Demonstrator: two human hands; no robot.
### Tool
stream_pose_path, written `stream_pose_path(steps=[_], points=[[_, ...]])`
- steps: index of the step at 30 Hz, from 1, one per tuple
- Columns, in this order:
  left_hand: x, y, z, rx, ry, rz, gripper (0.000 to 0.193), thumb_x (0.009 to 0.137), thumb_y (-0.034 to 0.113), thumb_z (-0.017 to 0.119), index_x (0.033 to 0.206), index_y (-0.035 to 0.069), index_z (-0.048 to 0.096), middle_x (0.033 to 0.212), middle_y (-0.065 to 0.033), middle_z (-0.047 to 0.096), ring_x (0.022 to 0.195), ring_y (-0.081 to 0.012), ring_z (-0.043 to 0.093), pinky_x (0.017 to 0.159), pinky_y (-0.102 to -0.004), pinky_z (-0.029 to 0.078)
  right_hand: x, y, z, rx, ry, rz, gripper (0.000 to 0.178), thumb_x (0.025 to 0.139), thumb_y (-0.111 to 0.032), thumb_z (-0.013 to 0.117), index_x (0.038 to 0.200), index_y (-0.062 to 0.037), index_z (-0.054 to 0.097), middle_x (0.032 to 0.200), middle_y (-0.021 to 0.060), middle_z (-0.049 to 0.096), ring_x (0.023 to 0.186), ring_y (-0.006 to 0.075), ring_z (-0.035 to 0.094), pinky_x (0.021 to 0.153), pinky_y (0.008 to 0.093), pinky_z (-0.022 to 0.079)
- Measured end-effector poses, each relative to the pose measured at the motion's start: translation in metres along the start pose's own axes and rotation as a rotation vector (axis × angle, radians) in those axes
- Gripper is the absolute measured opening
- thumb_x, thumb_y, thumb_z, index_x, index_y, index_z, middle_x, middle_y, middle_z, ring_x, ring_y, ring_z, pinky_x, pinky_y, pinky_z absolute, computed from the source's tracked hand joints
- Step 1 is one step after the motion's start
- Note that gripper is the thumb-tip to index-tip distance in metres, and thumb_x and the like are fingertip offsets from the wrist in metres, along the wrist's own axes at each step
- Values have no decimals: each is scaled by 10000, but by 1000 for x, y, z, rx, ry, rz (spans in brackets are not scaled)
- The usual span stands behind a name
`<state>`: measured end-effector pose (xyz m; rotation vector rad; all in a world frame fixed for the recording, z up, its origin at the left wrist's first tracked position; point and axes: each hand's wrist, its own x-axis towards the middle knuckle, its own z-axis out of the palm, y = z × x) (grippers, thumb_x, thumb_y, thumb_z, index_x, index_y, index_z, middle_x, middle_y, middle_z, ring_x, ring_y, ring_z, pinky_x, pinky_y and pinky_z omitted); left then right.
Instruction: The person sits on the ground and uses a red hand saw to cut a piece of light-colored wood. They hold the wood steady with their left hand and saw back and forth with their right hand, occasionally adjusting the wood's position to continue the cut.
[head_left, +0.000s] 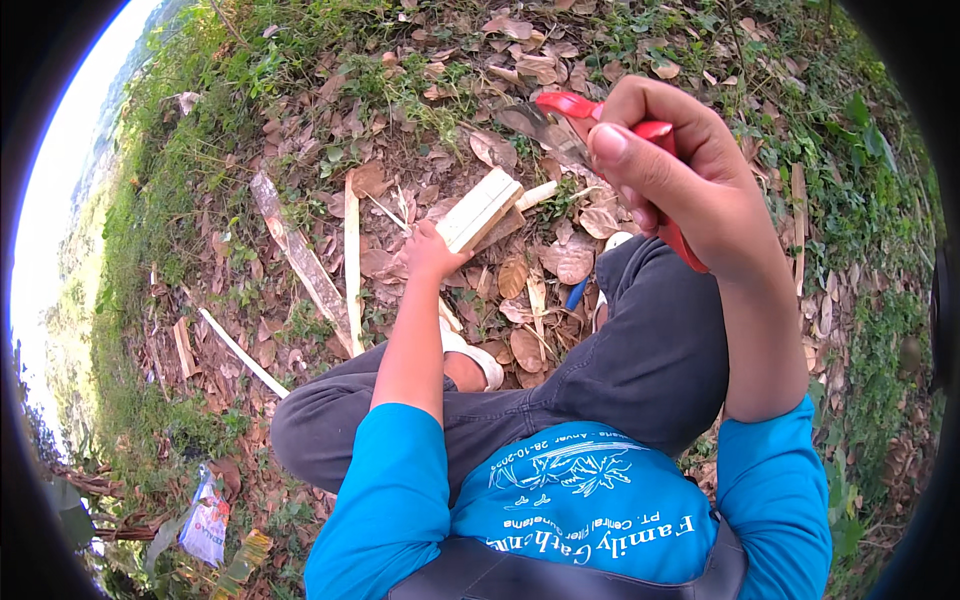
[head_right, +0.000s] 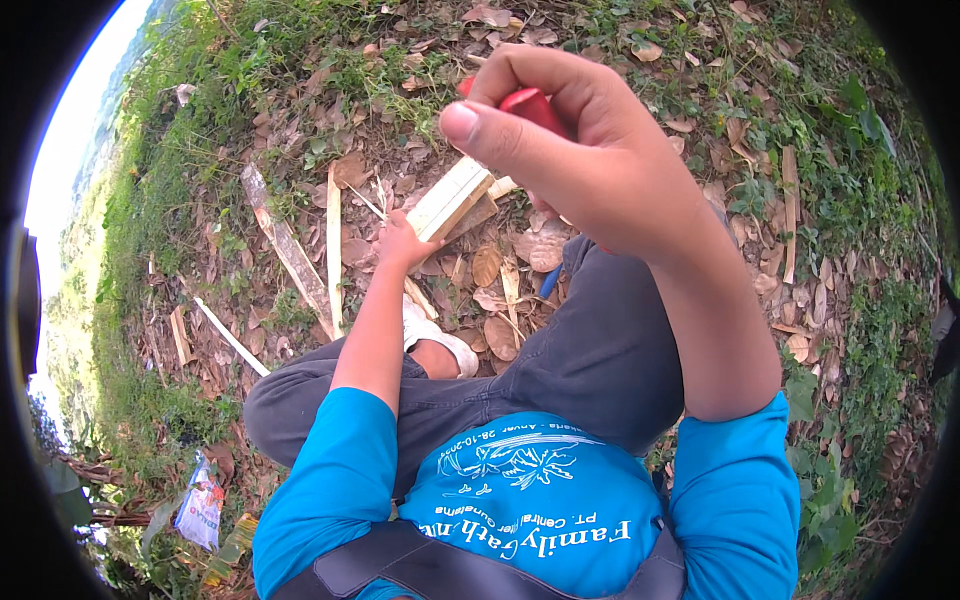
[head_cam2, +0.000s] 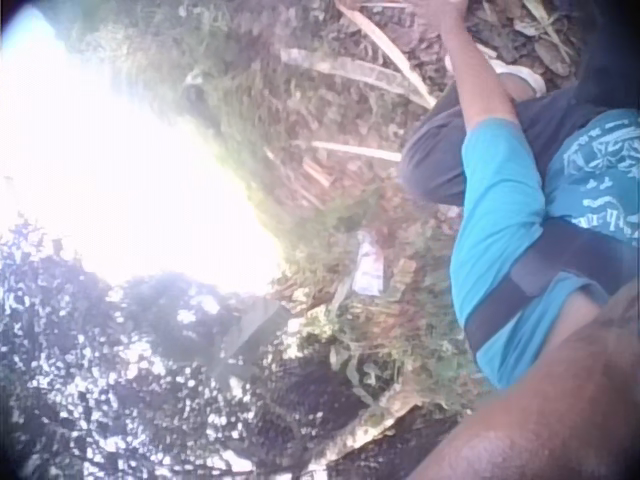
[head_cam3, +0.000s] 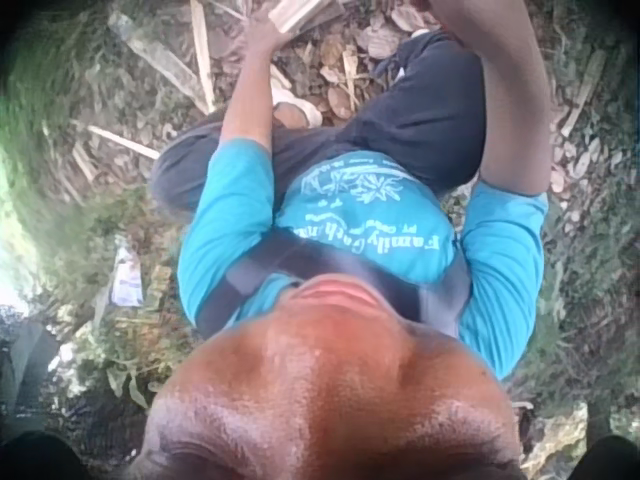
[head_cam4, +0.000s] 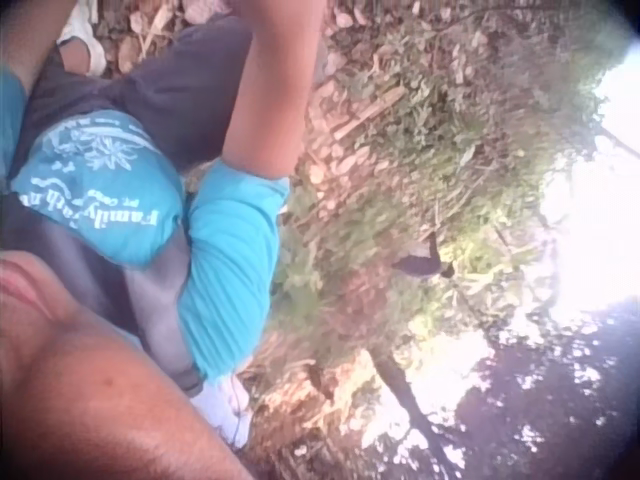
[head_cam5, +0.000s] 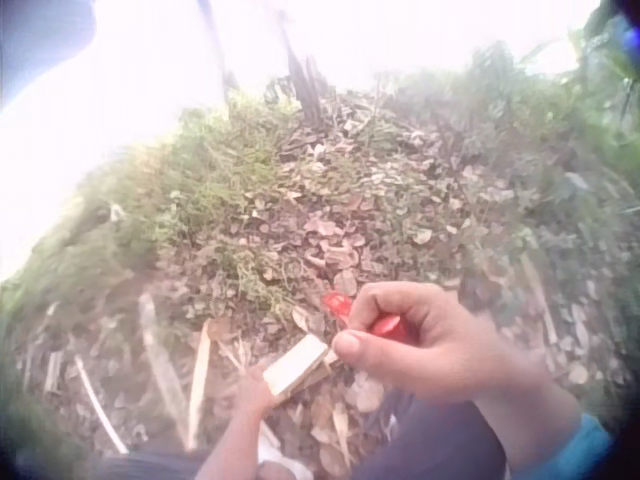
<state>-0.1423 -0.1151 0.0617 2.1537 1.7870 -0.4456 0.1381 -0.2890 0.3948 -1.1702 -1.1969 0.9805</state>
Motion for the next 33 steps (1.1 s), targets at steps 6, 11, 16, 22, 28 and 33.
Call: stream_pose_path(steps=[6,11,16,22,28,33], points=[[1,-28,23,-96,154,127,981,683,529,886,1484,199,424,1451,-112,514,1329,-387,501,1061,-612,348,8,4,12,-22,-138,131,324,1001,-358,711,860,-77,631,632,-97,495,560,-12,409,497,206,272],[-16,-1,7,-132,108,87,957,704,454,909,1487,197,422,1466,-106,503,1371,-376,472,1105,-618,316,1,17,17,-117,-120,202,303,1000,-332,726,933,-45,657,646,-91,527,586,-5,429,514,225,295],[-22,-10,1,-75,66,32,1038,710,475,903,1541,168,361,1525,-170,457,1414,-419,436,1131,-617,291,-21,35,35,-368,-188,-55,206,981,-241,746,1001,-39,711,822,-48,662,715,28,539,639,239,448],[-24,9,0,-138,1,-139,971,776,299,868,1585,295,332,1608,-103,366,1492,-428,331,1142,-795,242,-71,-27,46,-305,-59,95,296,1047,-103,611,1334,-56,663,811,15,682,696,36,601,625,206,495],[-26,-7,-3,-301,-40,-112,826,868,209,766,1578,342,366,1626,-91,345,1518,-414,277,1131,-795,263,-118,-26,77,-302,68,-68,341,1045,-117,628,1377,-41,630,846,41,706,681,38,599,606,192,479],[-12,-37,10,-332,-31,-37,722,905,179,725,1547,326,429,1629,-87,357,1531,-383,266,1147,-798,220,-135,27,89,-143,148,-163,332,1053,-131,626,1354,8,630,855,74,722,649,43,595,599,172,468]])
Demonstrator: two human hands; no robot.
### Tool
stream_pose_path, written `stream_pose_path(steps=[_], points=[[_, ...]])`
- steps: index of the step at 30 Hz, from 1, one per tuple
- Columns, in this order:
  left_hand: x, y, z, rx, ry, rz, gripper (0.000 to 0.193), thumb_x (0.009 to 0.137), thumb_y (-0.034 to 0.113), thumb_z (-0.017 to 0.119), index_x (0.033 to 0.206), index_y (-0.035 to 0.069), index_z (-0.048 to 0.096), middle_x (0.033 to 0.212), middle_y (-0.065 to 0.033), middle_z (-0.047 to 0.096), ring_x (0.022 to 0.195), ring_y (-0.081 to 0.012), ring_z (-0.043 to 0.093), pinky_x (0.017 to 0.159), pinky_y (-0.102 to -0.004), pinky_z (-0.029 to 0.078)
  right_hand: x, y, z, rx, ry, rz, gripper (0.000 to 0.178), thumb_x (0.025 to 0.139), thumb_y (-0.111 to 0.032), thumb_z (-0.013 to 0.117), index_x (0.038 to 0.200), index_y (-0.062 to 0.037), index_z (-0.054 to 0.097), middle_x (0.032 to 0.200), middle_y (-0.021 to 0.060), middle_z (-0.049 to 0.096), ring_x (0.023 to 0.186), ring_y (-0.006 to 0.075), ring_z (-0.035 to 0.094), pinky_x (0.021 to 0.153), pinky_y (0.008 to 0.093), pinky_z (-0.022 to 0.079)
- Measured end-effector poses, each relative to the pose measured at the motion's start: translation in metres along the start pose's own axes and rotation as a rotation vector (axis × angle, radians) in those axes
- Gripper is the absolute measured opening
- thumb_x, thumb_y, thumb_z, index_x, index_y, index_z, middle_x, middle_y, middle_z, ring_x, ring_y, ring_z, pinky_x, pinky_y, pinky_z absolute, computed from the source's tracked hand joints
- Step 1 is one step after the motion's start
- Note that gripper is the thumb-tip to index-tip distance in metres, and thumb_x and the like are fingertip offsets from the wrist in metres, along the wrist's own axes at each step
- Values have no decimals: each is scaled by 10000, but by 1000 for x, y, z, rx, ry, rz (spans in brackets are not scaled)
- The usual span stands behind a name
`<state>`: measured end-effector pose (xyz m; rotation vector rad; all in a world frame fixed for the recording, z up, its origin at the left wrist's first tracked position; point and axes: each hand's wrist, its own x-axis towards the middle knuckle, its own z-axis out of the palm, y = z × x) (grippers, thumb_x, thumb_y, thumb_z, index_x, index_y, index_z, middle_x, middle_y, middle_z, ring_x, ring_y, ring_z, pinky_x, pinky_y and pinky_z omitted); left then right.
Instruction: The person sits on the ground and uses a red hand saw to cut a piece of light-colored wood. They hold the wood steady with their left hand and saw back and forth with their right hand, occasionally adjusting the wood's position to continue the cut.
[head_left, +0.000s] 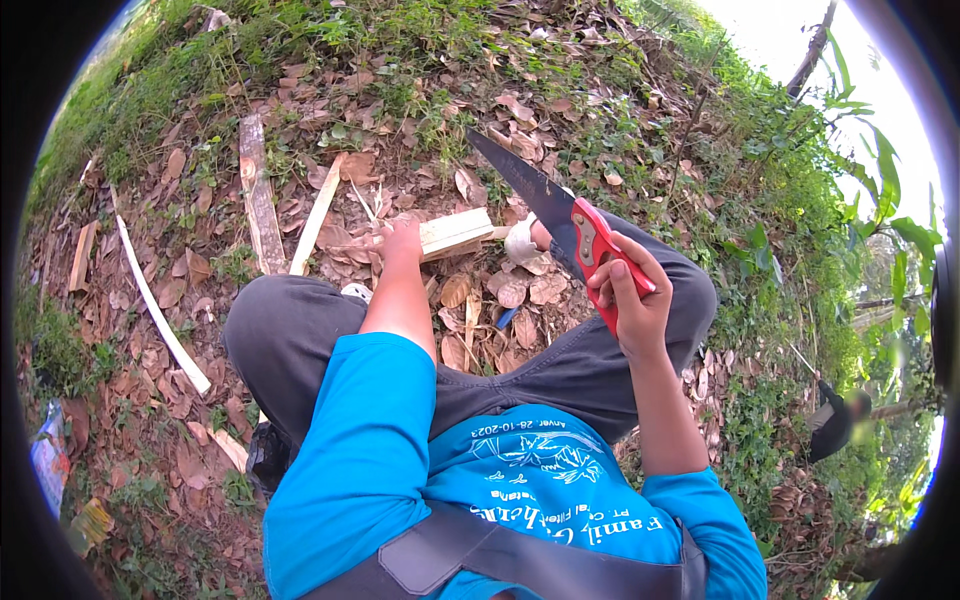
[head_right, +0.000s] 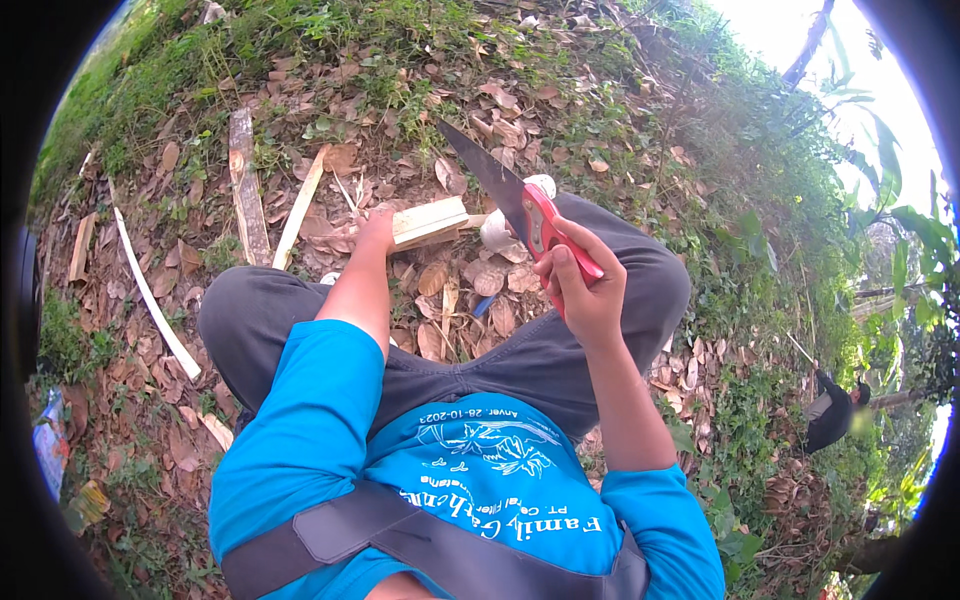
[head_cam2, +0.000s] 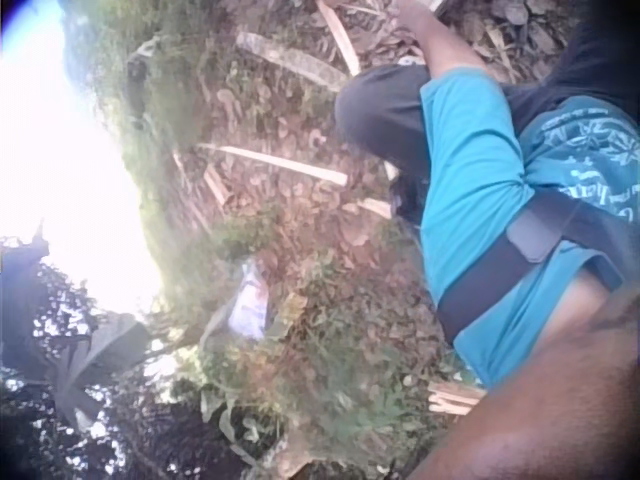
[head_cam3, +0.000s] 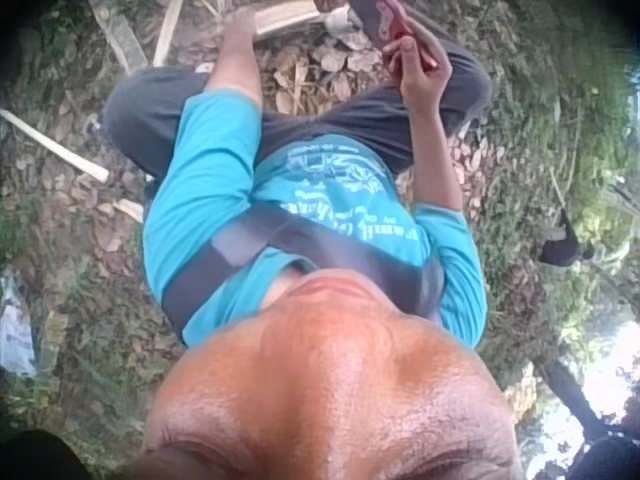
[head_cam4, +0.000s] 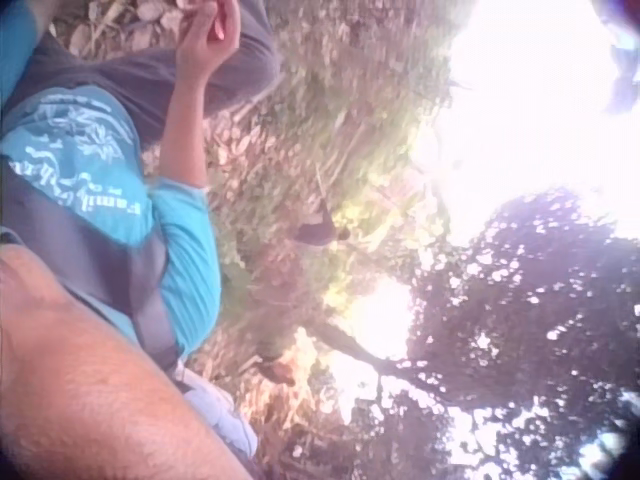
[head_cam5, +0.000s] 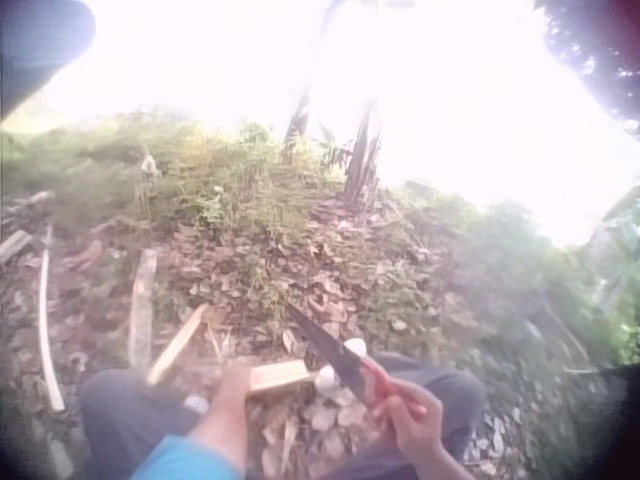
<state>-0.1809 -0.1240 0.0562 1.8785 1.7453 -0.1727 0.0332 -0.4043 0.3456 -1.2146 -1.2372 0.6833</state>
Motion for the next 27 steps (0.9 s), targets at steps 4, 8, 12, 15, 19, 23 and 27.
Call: stream_pose_path(steps=[4,8,12,15,19,23,27], points=[[-22,9,2,79,97,87,835,831,147,776,1556,327,404,1595,-112,387,1533,-373,270,1155,-786,210,5,25,-5,79,98,26,319,1060,-127,610,1343,19,635,847,79,724,625,37,571,588,179,460],[-35,12,-6,132,183,93,856,813,151,771,1565,314,396,1573,-106,411,1523,-365,291,1186,-738,201,20,36,-11,144,132,82,336,1066,-144,607,1366,7,616,834,64,710,623,30,555,585,180,453],[-35,21,-7,293,230,32,698,942,199,649,1580,317,393,1575,-117,411,1501,-395,319,1191,-685,246,27,64,-14,266,127,139,404,1062,-201,630,1409,-3,568,847,39,677,672,32,567,599,184,461],[-15,19,0,422,268,-3,599,1016,230,553,1586,327,396,1581,-105,411,1449,-429,387,1159,-673,311,23,89,-10,351,120,185,398,1060,-208,635,1397,-3,577,857,44,680,683,42,581,608,194,471],[-7,14,-6,398,202,82,678,961,179,659,1577,318,412,1582,-56,415,1370,-392,468,1120,-638,403,14,109,-20,421,81,238,393,1057,-223,643,1377,-1,595,858,36,680,718,54,618,610,192,468],[-1,1,-21,331,129,212,871,822,185,833,1576,312,417,1565,-28,462,1298,-356,528,1120,-511,459,5,127,-29,398,54,303,345,1061,-203,631,1351,-17,624,910,39,678,731,54,631,593,193,466],[10,-26,-30,342,93,341,923,781,221,865,1583,286,413,1511,-66,544,1222,-382,587,1098,-412,490,7,124,-25,403,85,331,348,1065,-209,619,1355,-16,622,1067,56,648,738,62,643,575,183,468]])
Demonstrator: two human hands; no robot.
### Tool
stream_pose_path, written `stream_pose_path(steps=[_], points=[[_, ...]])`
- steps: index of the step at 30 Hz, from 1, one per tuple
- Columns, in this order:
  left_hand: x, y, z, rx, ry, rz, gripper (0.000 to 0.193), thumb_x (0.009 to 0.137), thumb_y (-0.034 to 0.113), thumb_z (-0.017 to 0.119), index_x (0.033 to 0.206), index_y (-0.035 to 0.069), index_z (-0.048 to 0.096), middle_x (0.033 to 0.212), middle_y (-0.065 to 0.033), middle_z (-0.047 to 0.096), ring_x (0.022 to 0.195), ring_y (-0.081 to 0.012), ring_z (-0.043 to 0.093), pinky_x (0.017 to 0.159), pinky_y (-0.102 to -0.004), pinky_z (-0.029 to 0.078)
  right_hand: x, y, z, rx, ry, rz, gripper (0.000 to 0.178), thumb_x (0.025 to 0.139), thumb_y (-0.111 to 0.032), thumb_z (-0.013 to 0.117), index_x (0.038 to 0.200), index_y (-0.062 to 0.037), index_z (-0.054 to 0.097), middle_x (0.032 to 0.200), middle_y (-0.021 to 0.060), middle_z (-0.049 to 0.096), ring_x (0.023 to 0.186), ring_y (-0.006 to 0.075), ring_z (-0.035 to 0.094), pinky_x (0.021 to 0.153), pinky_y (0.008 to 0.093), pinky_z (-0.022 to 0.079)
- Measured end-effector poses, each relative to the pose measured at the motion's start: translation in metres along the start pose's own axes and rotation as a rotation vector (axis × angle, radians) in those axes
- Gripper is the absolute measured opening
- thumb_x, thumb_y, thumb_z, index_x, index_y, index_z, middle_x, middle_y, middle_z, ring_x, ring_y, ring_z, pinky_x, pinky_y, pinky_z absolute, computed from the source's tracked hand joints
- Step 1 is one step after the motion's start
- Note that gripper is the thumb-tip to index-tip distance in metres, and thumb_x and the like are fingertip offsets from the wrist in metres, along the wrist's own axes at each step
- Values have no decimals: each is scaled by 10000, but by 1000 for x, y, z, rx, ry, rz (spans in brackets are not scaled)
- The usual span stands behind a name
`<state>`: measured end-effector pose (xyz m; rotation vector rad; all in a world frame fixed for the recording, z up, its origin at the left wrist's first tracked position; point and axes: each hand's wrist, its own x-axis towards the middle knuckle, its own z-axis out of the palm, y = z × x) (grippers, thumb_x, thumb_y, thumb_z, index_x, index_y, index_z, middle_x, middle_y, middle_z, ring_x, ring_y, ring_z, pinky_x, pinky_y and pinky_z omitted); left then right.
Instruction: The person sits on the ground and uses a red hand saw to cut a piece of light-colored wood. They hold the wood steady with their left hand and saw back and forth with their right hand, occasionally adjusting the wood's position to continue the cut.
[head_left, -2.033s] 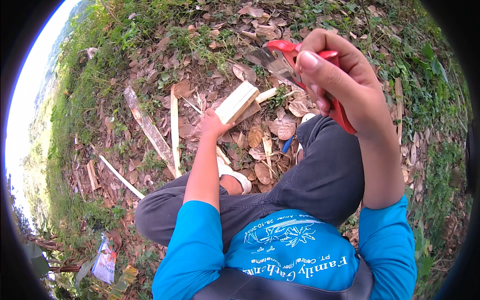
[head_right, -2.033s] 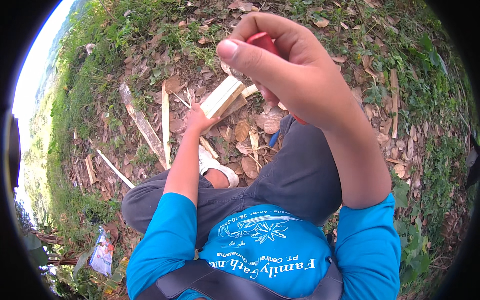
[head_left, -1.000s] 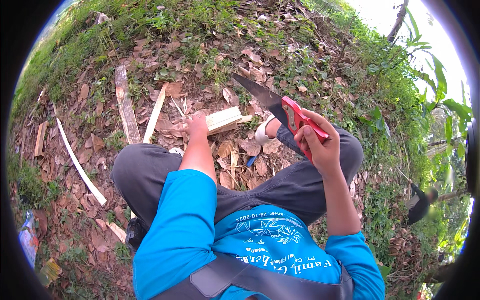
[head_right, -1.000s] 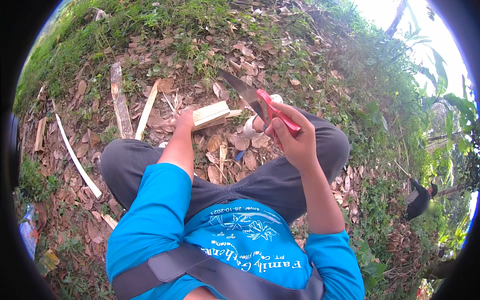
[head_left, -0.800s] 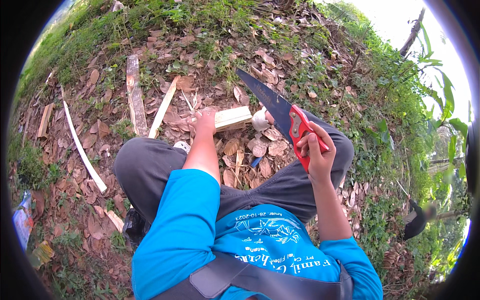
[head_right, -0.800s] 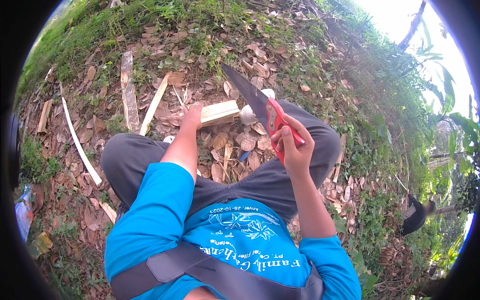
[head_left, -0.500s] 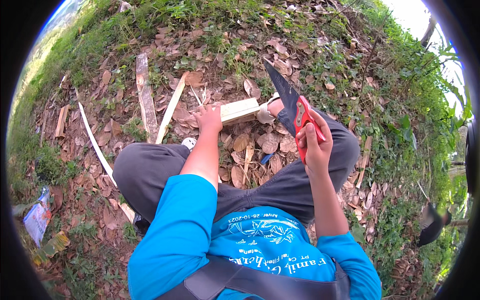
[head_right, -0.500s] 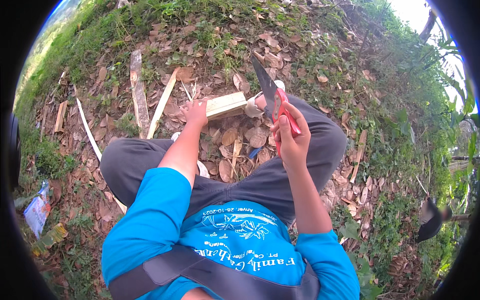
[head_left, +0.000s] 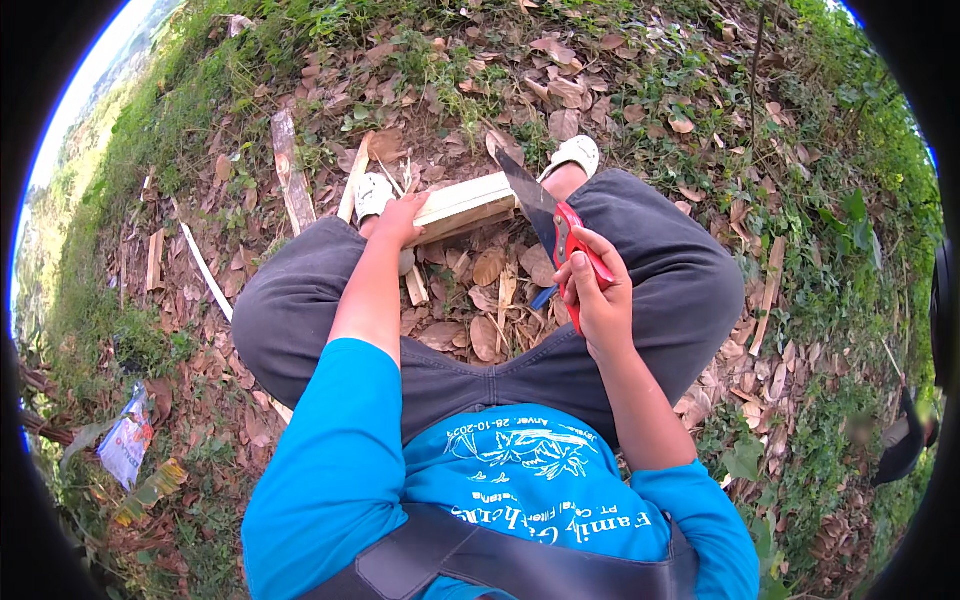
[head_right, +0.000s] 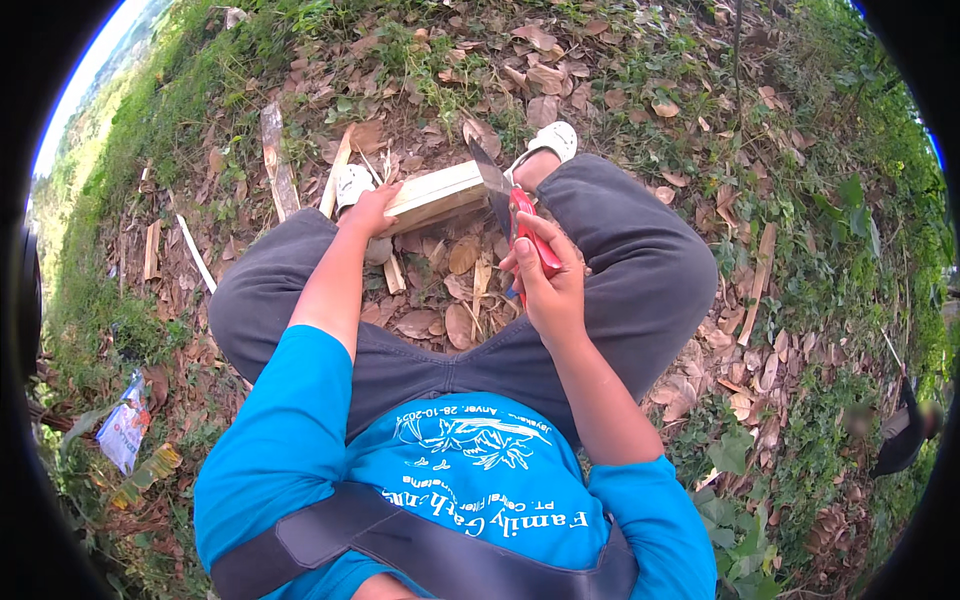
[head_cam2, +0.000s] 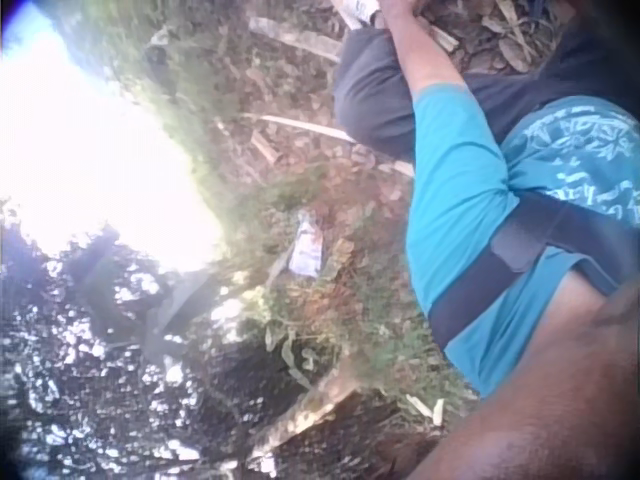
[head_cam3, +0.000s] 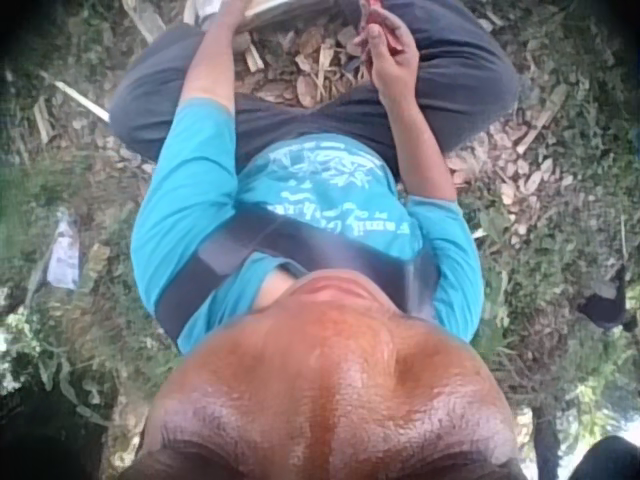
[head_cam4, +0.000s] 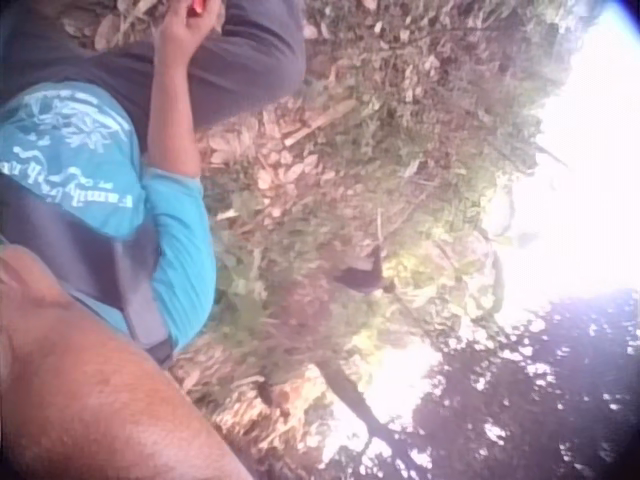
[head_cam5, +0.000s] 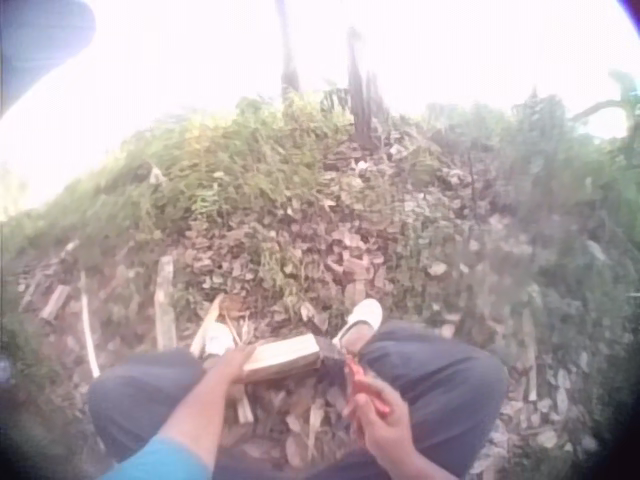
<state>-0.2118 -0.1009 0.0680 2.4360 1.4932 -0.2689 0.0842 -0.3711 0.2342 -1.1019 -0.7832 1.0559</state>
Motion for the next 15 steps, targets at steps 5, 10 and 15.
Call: stream_pose_path(steps=[5,10,15], points=[[3,5,-4,3,-7,60,908,795,229,848,1587,281,406,1515,-77,538,1236,-384,585,1088,-442,503,6,14,-1,23,-64,-38,506,1084,-251,585,1533,-60,450,947,77,679,688,51,596,580,189,482],[8,12,-23,71,-83,39,865,851,243,800,1601,315,375,1560,-72,496,1288,-378,565,1093,-433,502,15,18,16,-63,-112,35,514,1077,-251,603,1542,-81,466,986,39,651,763,49,618,560,185,469],[21,16,-21,145,-133,-57,922,851,418,777,1634,302,305,1665,-97,343,1417,-376,465,1169,-544,399,27,38,40,-127,-91,9,510,1058,-191,636,1536,-89,490,998,8,623,780,54,599,623,214,475]])
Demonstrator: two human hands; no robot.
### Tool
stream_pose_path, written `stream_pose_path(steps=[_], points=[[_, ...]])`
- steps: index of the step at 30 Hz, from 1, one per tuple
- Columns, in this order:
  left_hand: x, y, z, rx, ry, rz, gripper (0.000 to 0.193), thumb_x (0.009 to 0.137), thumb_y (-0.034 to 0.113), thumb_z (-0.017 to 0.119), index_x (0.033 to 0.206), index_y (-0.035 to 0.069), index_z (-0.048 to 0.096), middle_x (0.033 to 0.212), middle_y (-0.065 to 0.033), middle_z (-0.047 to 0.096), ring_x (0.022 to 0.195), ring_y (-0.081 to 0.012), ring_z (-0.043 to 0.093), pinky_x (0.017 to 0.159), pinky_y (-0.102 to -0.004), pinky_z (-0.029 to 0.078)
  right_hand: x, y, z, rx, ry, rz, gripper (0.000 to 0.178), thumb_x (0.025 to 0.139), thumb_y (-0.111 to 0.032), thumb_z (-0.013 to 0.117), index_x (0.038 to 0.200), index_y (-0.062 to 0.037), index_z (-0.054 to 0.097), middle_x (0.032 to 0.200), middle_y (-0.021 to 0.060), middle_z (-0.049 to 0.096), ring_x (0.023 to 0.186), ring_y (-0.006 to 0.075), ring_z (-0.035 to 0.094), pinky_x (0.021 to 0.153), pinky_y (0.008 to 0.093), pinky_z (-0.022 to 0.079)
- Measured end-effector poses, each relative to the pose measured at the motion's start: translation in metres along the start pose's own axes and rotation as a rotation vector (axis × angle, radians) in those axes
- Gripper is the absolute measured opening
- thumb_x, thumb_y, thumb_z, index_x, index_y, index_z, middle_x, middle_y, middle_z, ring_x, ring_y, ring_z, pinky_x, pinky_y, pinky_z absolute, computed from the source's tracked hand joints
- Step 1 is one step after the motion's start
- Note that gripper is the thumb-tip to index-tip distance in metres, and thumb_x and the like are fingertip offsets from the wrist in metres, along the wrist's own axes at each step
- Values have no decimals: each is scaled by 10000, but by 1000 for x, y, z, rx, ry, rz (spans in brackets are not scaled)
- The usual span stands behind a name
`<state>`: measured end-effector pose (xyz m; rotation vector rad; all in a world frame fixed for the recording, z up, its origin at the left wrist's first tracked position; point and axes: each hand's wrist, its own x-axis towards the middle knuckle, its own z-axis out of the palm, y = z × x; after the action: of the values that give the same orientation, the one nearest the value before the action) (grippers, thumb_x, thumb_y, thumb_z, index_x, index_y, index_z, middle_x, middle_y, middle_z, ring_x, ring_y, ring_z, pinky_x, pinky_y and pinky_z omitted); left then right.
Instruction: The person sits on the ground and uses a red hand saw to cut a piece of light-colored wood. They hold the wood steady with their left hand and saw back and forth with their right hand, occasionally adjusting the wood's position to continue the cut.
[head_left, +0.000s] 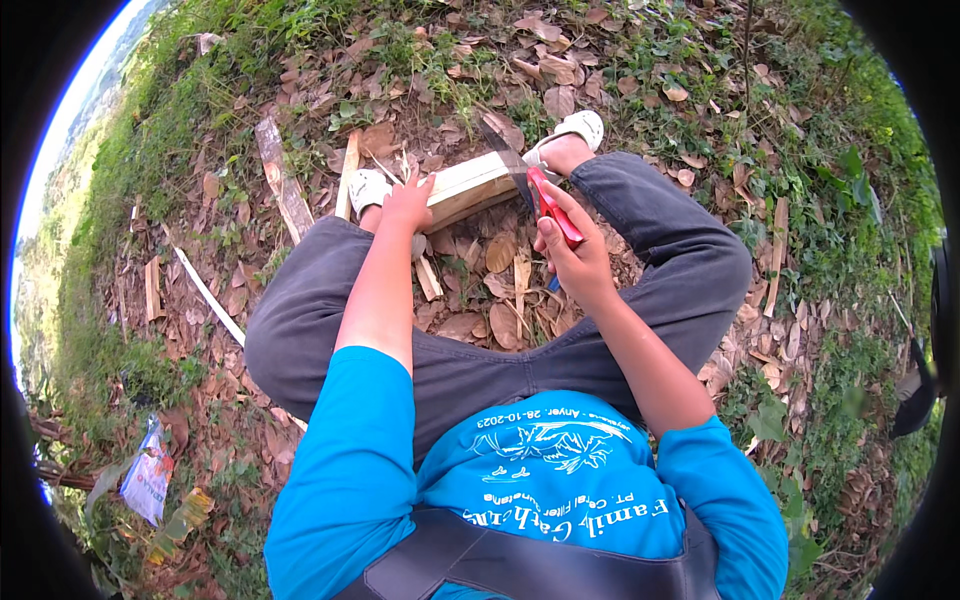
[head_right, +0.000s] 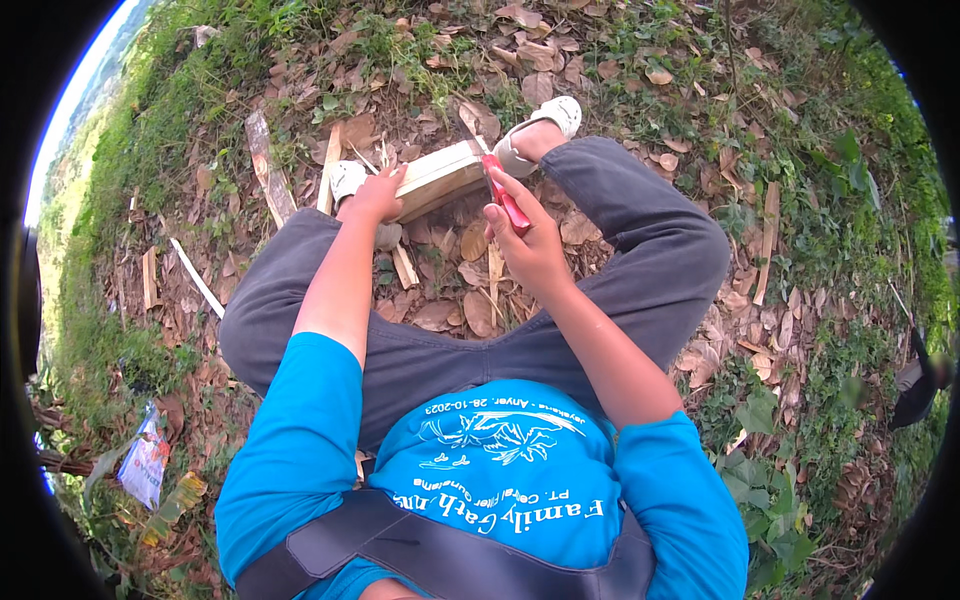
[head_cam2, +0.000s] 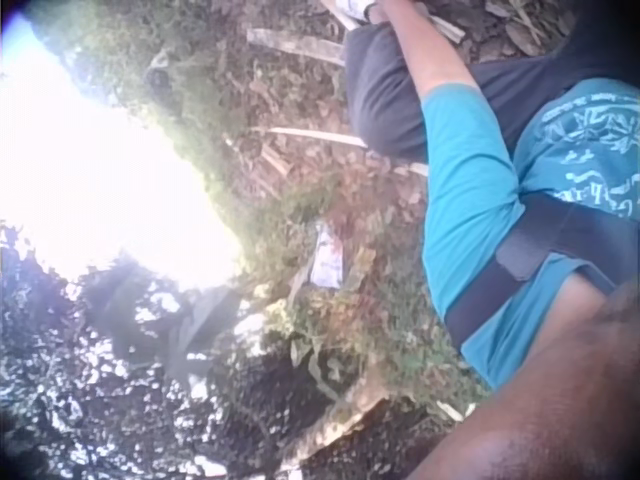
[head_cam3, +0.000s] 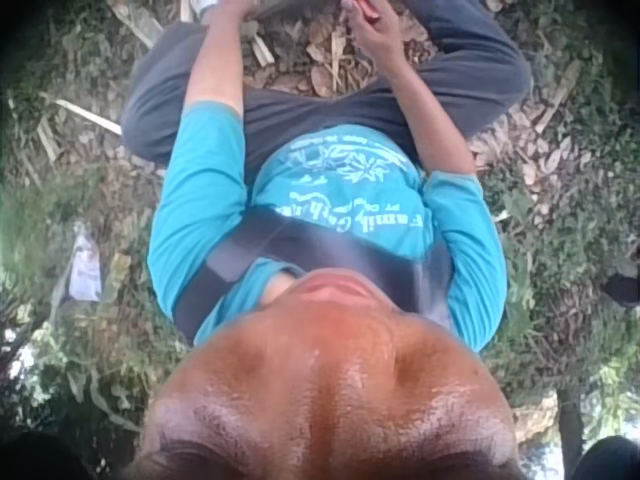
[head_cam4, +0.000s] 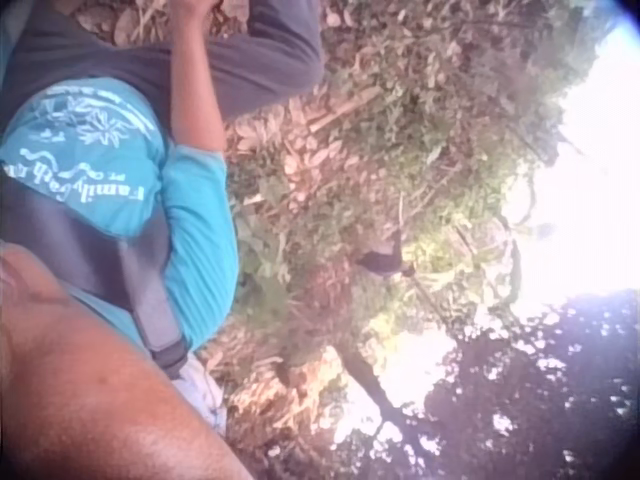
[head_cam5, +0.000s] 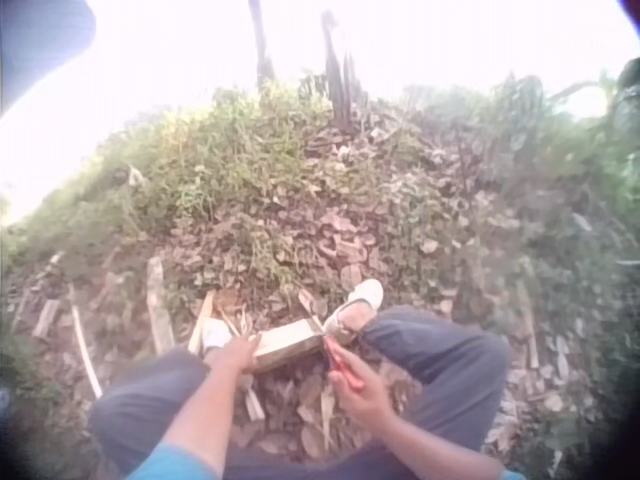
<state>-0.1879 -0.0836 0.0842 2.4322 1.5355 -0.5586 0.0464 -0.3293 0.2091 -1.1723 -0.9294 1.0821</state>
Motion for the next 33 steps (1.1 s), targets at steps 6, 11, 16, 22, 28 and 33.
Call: stream_pose_path(steps=[6,11,16,22,28,33], points=[[7,32,5,-121,228,-37,1047,848,727,635,1635,130,288,1624,-145,391,1493,-383,358,1223,-581,285,15,15,22,-25,68,-42,541,1051,-161,644,1549,-60,462,1072,24,643,781,56,577,711,227,501],[38,49,-2,-223,250,-29,930,933,779,457,1592,125,400,1543,-145,507,1439,-340,453,1187,-564,328,21,19,24,-104,51,-1,610,1047,-150,646,1594,-61,390,1142,45,632,788,64,574,712,239,509],[51,62,-1,-261,240,-101,767,992,737,352,1369,121,610,1359,-147,653,1298,-329,581,1176,-566,284,16,19,16,-240,23,75,693,1045,-177,649,1625,-32,298,1093,47,638,799,61,581,721,243,513],[49,66,-2,-287,308,-105,697,1009,686,366,1293,115,645,1284,-137,680,1235,-309,603,1068,-517,378,8,24,1,-321,132,139,500,1033,-172,660,1461,58,540,1087,31,678,930,48,600,841,223,491],[53,65,8,-283,376,-121,672,1017,662,376,1262,107,663,1199,-138,706,1185,-312,626,1030,-478,406,44,38,13,-385,161,-63,432,1029,-148,671,1405,52,598,1034,26,692,881,44,589,792,218,489],[51,67,5,-288,384,-116,638,1010,647,415,1241,108,668,1187,-144,709,1166,-305,634,1007,-469,414,67,53,31,-366,154,-93,424,1024,-116,670,1414,30,596,958,-14,663,744,11,526,644,181,441]])
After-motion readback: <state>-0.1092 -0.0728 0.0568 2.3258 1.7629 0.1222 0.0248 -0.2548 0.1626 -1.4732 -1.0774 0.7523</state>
